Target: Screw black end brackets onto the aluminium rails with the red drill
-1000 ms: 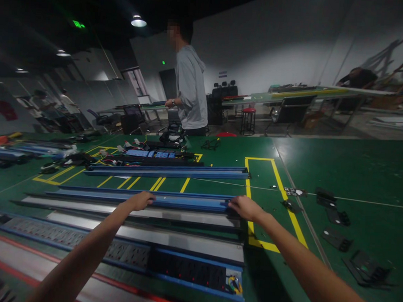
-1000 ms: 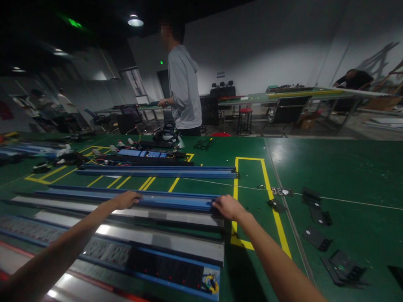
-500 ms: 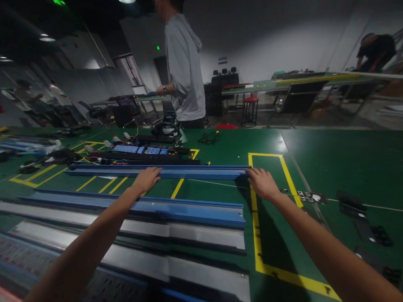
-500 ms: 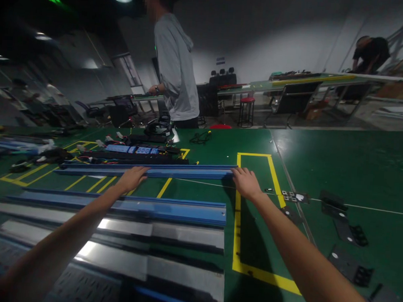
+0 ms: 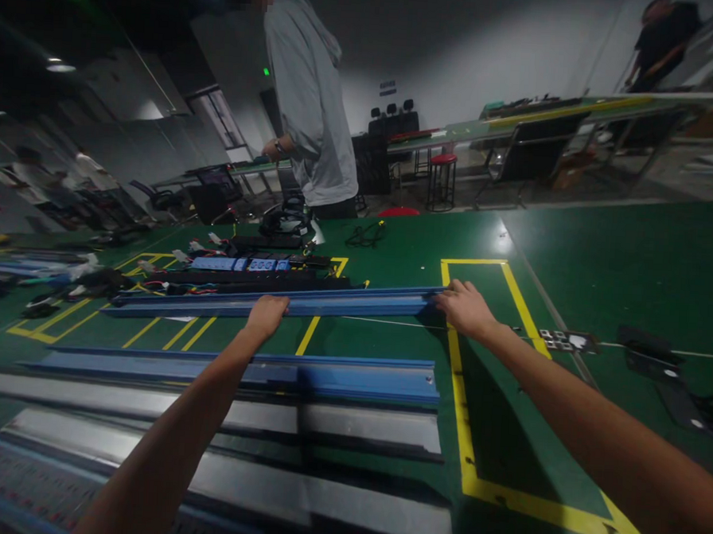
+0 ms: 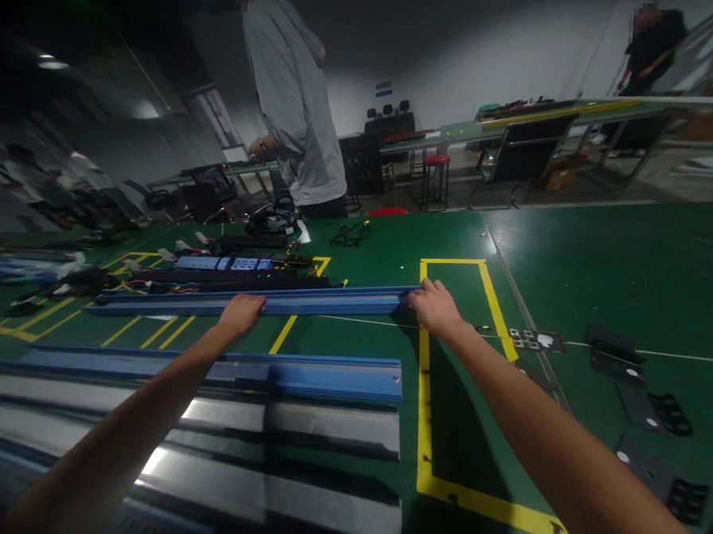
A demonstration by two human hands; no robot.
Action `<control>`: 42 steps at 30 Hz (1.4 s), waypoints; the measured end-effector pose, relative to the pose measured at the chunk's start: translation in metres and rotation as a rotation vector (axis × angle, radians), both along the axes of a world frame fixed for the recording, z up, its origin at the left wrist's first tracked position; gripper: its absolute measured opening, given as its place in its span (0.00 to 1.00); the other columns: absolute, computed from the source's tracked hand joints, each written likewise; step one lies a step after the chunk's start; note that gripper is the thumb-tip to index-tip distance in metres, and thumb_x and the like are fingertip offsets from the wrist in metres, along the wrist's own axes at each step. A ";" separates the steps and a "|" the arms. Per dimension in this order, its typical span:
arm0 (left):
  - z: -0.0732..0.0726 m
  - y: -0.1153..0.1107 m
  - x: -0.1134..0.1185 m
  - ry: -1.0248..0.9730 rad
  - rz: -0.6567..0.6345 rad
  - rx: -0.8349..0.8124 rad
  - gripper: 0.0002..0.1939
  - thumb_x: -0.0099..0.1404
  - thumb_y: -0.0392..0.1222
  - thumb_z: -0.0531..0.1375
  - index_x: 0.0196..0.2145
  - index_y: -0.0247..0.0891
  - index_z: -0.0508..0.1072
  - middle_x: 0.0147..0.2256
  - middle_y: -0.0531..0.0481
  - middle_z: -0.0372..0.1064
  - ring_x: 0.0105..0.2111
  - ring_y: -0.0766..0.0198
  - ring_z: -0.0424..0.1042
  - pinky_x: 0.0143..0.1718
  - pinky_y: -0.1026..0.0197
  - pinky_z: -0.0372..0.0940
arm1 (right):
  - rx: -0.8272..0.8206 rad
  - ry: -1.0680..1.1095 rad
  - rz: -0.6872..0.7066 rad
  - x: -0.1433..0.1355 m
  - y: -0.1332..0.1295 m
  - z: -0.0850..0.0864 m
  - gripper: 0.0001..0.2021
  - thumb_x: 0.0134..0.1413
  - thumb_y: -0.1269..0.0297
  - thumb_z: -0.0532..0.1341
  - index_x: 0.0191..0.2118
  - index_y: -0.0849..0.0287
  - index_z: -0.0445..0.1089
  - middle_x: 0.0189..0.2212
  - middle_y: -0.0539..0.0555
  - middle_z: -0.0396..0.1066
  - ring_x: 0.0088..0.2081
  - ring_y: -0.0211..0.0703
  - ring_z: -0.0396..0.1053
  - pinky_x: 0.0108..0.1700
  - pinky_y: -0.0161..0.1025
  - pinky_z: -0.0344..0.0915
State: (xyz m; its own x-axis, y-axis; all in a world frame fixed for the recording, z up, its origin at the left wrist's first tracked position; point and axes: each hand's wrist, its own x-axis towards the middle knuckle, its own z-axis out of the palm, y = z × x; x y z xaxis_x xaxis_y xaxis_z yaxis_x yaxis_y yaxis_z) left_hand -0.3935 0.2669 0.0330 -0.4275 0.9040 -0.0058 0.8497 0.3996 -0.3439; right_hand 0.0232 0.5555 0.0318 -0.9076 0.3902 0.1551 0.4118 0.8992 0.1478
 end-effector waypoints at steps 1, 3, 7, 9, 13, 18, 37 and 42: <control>0.001 -0.001 0.001 0.007 -0.005 0.008 0.12 0.73 0.37 0.54 0.43 0.35 0.78 0.43 0.33 0.81 0.47 0.46 0.80 0.50 0.52 0.66 | 0.004 -0.004 0.001 0.001 -0.002 0.002 0.14 0.71 0.70 0.55 0.44 0.59 0.80 0.47 0.60 0.82 0.51 0.57 0.66 0.46 0.47 0.52; 0.002 -0.003 0.004 0.015 -0.017 0.020 0.13 0.72 0.36 0.54 0.43 0.33 0.78 0.41 0.32 0.81 0.47 0.45 0.80 0.52 0.50 0.65 | 0.004 -0.007 -0.004 0.003 -0.006 0.006 0.13 0.69 0.72 0.56 0.44 0.59 0.80 0.47 0.60 0.82 0.50 0.56 0.66 0.45 0.47 0.51; 0.004 -0.011 0.007 0.030 -0.036 0.038 0.13 0.71 0.35 0.54 0.42 0.33 0.79 0.40 0.31 0.81 0.46 0.45 0.80 0.57 0.47 0.63 | -0.030 -0.003 -0.028 0.005 -0.017 0.012 0.13 0.68 0.72 0.58 0.47 0.58 0.81 0.48 0.59 0.82 0.50 0.56 0.67 0.45 0.46 0.51; 0.005 -0.017 0.009 0.040 -0.036 0.045 0.14 0.71 0.35 0.53 0.42 0.33 0.79 0.40 0.31 0.82 0.46 0.45 0.80 0.59 0.46 0.62 | -0.050 -0.009 -0.034 0.005 -0.023 0.014 0.13 0.69 0.72 0.58 0.46 0.58 0.81 0.48 0.59 0.82 0.51 0.55 0.67 0.45 0.45 0.52; 0.005 -0.033 0.011 0.052 -0.025 0.047 0.14 0.70 0.34 0.52 0.42 0.35 0.79 0.41 0.32 0.82 0.47 0.46 0.81 0.62 0.44 0.60 | -0.069 -0.018 -0.026 0.004 -0.035 0.017 0.14 0.71 0.69 0.56 0.44 0.59 0.81 0.46 0.60 0.82 0.51 0.56 0.67 0.46 0.46 0.53; 0.006 -0.052 0.016 0.043 -0.019 0.029 0.13 0.69 0.32 0.53 0.41 0.36 0.79 0.41 0.35 0.83 0.47 0.48 0.81 0.62 0.47 0.60 | -0.104 -0.023 -0.010 0.002 -0.050 0.014 0.15 0.72 0.66 0.56 0.43 0.59 0.82 0.45 0.61 0.83 0.51 0.56 0.68 0.48 0.46 0.56; 0.018 -0.090 0.027 -0.002 0.101 -0.069 0.14 0.72 0.35 0.52 0.44 0.37 0.78 0.45 0.34 0.82 0.50 0.49 0.80 0.58 0.48 0.60 | -0.224 -0.085 -0.034 -0.001 -0.087 0.018 0.13 0.71 0.64 0.58 0.44 0.58 0.82 0.42 0.62 0.83 0.45 0.53 0.76 0.44 0.41 0.65; 0.023 -0.097 0.027 -0.011 0.145 -0.105 0.15 0.73 0.35 0.52 0.45 0.38 0.79 0.46 0.35 0.82 0.51 0.50 0.80 0.58 0.49 0.59 | -0.295 -0.111 -0.030 -0.001 -0.096 0.024 0.12 0.70 0.63 0.60 0.45 0.57 0.83 0.42 0.61 0.83 0.43 0.52 0.79 0.40 0.39 0.66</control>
State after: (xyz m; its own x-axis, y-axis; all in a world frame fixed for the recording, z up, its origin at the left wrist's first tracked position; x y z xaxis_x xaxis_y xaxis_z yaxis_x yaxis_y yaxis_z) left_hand -0.3666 0.1695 0.0557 -0.5526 0.8271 -0.1027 0.7898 0.4804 -0.3814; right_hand 0.0218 0.4592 0.0558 -0.9001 0.4303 -0.0687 0.4347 0.8977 -0.0723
